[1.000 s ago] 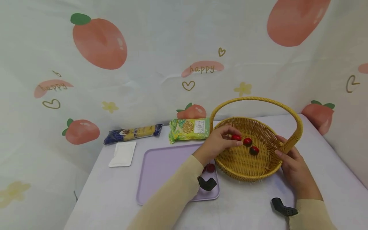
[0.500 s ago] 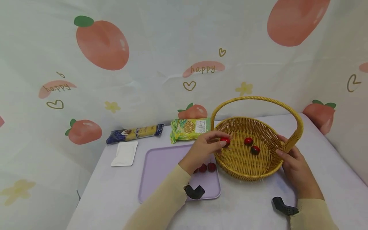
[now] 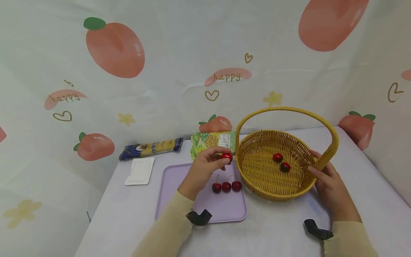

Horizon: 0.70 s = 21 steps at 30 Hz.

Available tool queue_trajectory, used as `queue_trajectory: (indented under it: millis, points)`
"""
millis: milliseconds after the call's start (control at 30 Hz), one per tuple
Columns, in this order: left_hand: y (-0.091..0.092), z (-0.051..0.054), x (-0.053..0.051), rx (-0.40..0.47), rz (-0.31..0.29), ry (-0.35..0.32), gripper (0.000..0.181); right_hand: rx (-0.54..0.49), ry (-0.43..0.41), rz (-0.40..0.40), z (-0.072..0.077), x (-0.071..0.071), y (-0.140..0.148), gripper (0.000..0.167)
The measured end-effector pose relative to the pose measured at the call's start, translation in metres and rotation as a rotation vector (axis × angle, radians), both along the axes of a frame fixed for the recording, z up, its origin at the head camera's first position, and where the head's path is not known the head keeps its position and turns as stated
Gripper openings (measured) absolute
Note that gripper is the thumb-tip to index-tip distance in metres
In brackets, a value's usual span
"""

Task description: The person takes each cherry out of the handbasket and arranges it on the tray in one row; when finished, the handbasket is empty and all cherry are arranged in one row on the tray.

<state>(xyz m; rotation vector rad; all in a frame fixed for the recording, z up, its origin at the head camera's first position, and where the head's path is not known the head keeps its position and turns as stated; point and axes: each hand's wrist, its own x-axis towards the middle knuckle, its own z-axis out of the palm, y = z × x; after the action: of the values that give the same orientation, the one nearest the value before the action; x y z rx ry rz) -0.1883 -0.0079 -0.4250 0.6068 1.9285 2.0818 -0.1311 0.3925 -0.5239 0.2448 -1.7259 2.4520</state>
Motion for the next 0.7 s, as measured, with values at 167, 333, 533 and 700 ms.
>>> queue_trajectory:
  millis: [167, 333, 533, 700]
  points:
    - [-0.016, -0.007, 0.001, -0.017, 0.03, -0.01, 0.03, 0.023, -0.022, -0.017, 0.001, 0.0, 0.0, 0.059]
    - [-0.029, -0.018, 0.004, -0.017, 0.06, -0.031, 0.027, 0.022, -0.028, -0.015, 0.001, 0.0, 0.0, 0.059]
    - [-0.044, -0.033, 0.006, -0.039, 0.101, -0.055, 0.026, -0.006, -0.01, 0.001, 0.001, 0.001, -0.002, 0.058]
    - [-0.054, -0.044, 0.008, -0.092, 0.119, -0.083, 0.033, -0.01, 0.007, 0.005, 0.001, 0.001, -0.002, 0.058]
